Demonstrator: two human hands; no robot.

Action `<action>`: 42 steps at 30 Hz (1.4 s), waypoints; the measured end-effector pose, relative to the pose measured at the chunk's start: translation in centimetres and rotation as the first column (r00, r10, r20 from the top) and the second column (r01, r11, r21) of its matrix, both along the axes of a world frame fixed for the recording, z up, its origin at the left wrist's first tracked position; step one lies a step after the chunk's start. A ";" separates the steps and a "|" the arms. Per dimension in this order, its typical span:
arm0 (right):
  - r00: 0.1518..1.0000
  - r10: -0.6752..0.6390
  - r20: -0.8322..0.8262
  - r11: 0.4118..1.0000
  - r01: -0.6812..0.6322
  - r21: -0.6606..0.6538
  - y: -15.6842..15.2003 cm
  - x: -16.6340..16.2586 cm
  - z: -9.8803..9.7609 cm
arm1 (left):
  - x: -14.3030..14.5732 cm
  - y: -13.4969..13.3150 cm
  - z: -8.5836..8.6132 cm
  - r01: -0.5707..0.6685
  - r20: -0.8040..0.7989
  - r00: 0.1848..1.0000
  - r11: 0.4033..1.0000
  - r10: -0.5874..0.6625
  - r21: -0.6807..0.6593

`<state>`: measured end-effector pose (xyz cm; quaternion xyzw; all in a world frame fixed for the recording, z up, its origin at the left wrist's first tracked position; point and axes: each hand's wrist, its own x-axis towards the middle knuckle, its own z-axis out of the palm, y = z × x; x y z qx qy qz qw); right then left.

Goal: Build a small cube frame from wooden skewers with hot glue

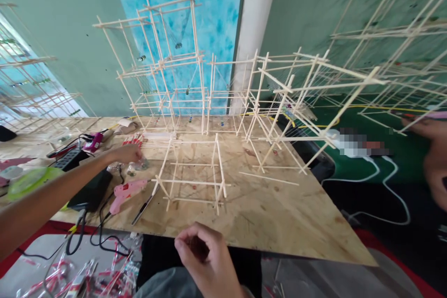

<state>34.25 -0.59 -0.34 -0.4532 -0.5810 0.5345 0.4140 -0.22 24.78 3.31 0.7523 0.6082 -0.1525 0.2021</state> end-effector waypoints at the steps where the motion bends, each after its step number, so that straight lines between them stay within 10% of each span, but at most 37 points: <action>1: 1.000 0.004 -0.001 1.000 -0.004 0.001 0.0 0.0 -0.1 | 0.1 0.2 -0.3 -0.001 -0.007 1.000 1.000 0.001 -0.005; 12: 1.000 -0.023 -0.011 1.000 0.023 -0.020 0.0 0.1 -0.8 | 1.3 0.1 0.3 -0.011 0.068 0.998 0.999 0.014 -0.042; 23: 0.989 -0.132 -0.059 0.991 0.134 0.026 -0.4 0.0 0.5 | 1.9 -10.5 8.4 -0.154 0.529 0.847 0.976 0.052 0.151; 30: 0.977 -0.151 -0.153 0.893 0.201 0.403 0.3 -0.3 5.0 | 10.0 -20.8 9.8 -0.046 0.921 0.362 0.989 0.146 -0.139; 34: 0.913 -0.242 -0.329 0.757 0.390 0.525 0.6 -1.0 6.5 | 15.1 -21.9 8.4 0.101 0.946 0.111 0.943 0.305 -0.316; 42: 0.824 -0.356 -0.442 0.727 0.541 0.423 1.2 -0.9 5.1 | 19.1 -21.4 5.4 0.049 0.886 -0.160 0.900 0.434 -0.432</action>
